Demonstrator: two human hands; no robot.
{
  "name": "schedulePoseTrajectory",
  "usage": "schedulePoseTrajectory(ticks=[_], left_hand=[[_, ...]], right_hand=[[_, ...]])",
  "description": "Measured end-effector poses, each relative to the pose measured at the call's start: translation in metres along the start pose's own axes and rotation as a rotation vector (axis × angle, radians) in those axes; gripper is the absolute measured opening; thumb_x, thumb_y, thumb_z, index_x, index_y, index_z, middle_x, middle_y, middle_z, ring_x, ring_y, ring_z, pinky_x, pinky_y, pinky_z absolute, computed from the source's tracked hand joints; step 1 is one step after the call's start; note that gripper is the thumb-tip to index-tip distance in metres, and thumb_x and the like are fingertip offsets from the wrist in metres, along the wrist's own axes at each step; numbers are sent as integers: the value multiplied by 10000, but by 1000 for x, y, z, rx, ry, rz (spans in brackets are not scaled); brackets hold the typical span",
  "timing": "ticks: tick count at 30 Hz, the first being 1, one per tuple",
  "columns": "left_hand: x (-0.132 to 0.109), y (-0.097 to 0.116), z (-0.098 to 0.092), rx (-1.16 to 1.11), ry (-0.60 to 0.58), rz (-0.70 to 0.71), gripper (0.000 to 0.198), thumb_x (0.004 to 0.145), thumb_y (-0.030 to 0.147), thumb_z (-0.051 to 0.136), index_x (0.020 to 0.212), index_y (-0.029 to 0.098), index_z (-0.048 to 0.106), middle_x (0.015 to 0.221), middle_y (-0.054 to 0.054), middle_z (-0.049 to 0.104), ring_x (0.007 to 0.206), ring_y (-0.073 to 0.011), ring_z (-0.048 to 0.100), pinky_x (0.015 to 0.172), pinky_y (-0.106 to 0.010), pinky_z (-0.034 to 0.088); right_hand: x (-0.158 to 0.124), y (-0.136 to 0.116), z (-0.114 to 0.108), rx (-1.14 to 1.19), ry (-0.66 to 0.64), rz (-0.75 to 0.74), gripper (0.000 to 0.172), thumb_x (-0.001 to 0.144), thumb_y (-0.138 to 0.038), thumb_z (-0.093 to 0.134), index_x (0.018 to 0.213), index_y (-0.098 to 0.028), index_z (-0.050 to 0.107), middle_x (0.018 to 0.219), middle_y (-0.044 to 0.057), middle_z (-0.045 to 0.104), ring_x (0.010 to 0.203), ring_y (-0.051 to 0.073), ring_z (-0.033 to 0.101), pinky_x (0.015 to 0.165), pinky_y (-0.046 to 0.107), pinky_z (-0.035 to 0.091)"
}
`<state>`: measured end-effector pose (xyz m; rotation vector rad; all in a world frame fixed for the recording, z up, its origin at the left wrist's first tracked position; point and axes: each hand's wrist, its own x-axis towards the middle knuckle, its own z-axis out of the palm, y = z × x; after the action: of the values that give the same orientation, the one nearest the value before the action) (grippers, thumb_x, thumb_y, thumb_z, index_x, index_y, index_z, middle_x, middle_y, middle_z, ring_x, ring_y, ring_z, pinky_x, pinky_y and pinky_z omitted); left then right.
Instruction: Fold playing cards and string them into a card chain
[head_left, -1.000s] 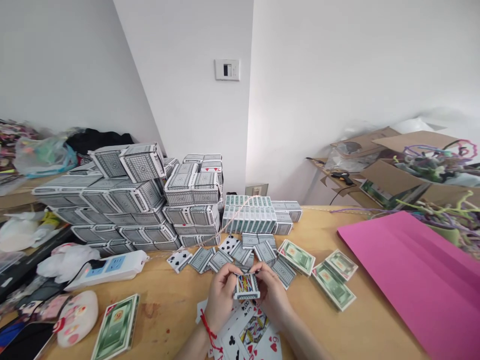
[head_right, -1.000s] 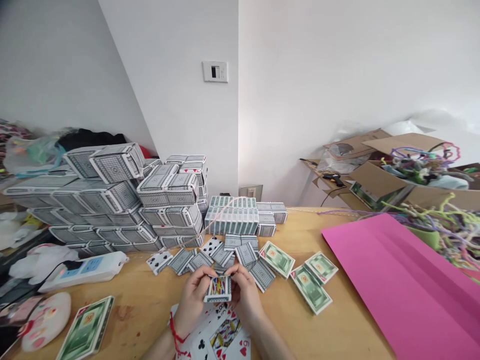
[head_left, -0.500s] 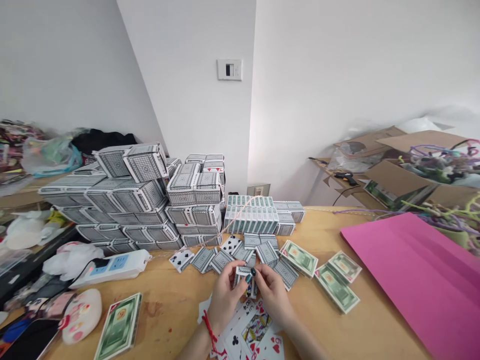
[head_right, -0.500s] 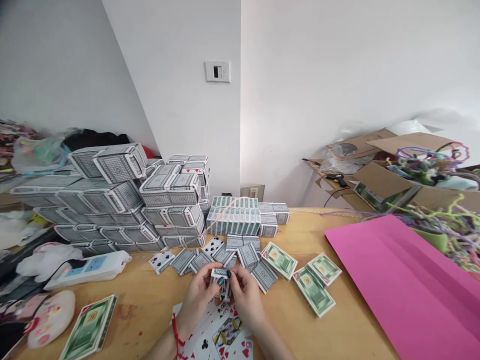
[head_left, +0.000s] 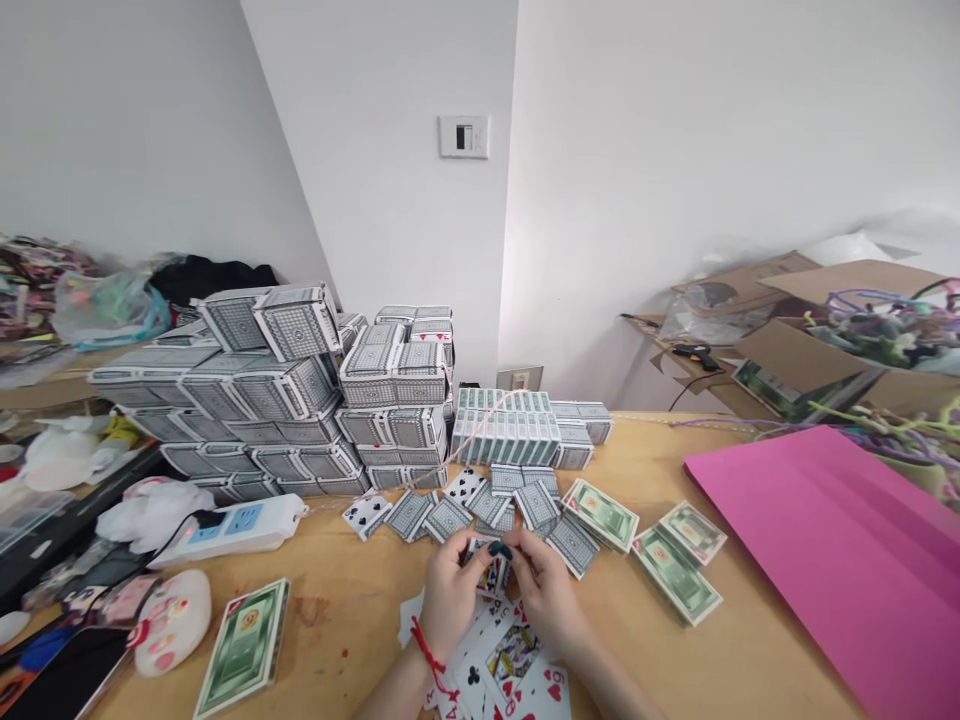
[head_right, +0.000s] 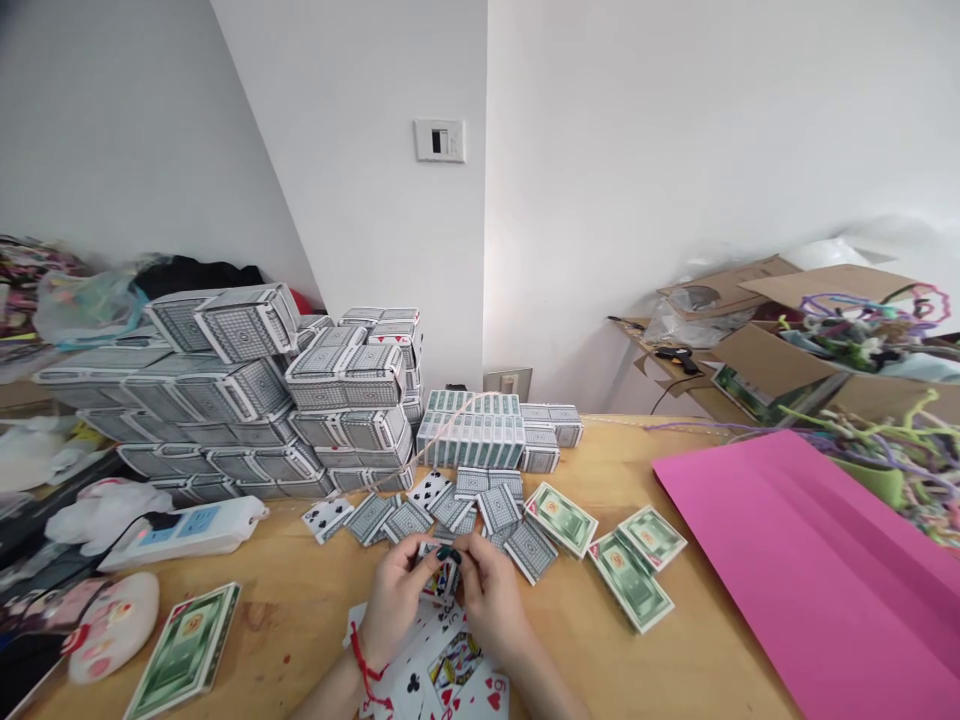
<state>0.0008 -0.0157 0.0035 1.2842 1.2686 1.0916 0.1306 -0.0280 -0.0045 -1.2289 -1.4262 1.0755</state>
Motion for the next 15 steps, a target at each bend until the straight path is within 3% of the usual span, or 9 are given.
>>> schedulePoseTrajectory(ticks=[7,15], left_hand=[[2,0,-1,-154,6,-53,265,711,368,540,550,161,497,515,38,406,504,-102,356,484,-206,311],[8,-4,-6,-166,18,-89,267,711,363,534,554,147,519,513,36,454,501,-102,413,478,-203,340]], right_hand=[[-2,3,3,79,-4,40,188,822,-347,424,773,-200,530,595,-15,468,495,128,439,467,229,361],[4,8,6,247,-19,176,309,783,-488,451,732,-185,488,554,-46,417,459,102,396,440,211,344]])
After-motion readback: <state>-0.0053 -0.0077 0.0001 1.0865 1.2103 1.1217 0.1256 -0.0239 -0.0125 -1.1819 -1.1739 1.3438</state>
